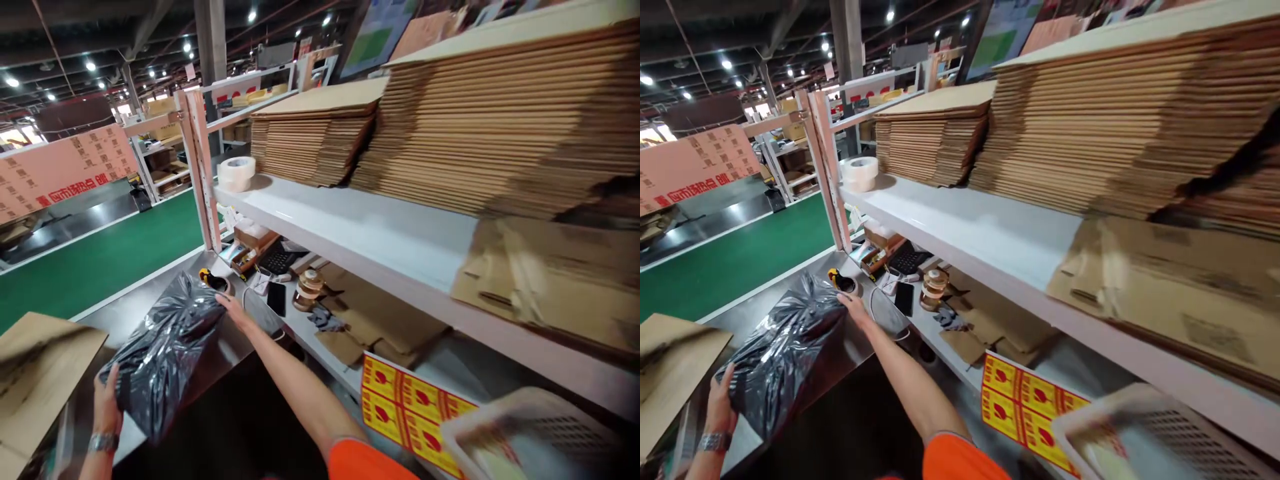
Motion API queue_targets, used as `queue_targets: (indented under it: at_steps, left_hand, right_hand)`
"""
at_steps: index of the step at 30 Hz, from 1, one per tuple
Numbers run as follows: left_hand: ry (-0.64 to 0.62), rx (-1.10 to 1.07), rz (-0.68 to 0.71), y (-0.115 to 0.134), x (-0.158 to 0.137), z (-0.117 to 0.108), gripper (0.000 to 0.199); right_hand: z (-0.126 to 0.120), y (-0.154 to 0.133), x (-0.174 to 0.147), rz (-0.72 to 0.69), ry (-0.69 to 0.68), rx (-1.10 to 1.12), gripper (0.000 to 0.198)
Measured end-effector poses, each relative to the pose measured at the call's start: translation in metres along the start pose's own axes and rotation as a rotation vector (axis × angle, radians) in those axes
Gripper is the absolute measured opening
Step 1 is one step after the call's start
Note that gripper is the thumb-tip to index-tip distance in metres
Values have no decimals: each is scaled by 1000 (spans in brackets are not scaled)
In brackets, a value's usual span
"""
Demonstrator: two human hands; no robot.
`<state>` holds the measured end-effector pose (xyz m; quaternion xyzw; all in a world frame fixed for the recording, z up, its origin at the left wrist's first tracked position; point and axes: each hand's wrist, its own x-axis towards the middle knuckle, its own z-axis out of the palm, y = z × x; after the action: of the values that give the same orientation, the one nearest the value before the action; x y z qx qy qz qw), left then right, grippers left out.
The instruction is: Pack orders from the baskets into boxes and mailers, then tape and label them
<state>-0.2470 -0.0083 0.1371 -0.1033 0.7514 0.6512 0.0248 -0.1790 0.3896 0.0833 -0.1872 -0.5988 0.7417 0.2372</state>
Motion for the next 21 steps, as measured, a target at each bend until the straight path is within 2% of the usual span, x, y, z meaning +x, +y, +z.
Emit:
queue_targets:
  at_steps: [3,8,11,13,15,18,21]
  left_hand:
    - [-69,14,108,-14,4,2,63]
    - [-162,162,358,-23,19,1,41]
    - [-191,171,475,-36,5,-7,34]
    - [-249,162,530,-61,-16,-20,42]
    - [-318,206,509,-99,-42,-40,60]
    - [-392,330,269,-156,-81,-71,93]
    - [-390,384,104,-180,-103,-86,110]
  right_hand:
    - [-29,7,-52,26,21,38,65]
    - [-62,41,-136,70,92,-13,61]
    - [-69,69,-169,137,198,-73,59]
    - [-70,86,-184,191,318,-51,56]
    - [-65,98,-197,222,397,0,55]
    - [-48,107,-209,259,576,108,59]
    - [-33,106,-206,305,765,134,64]
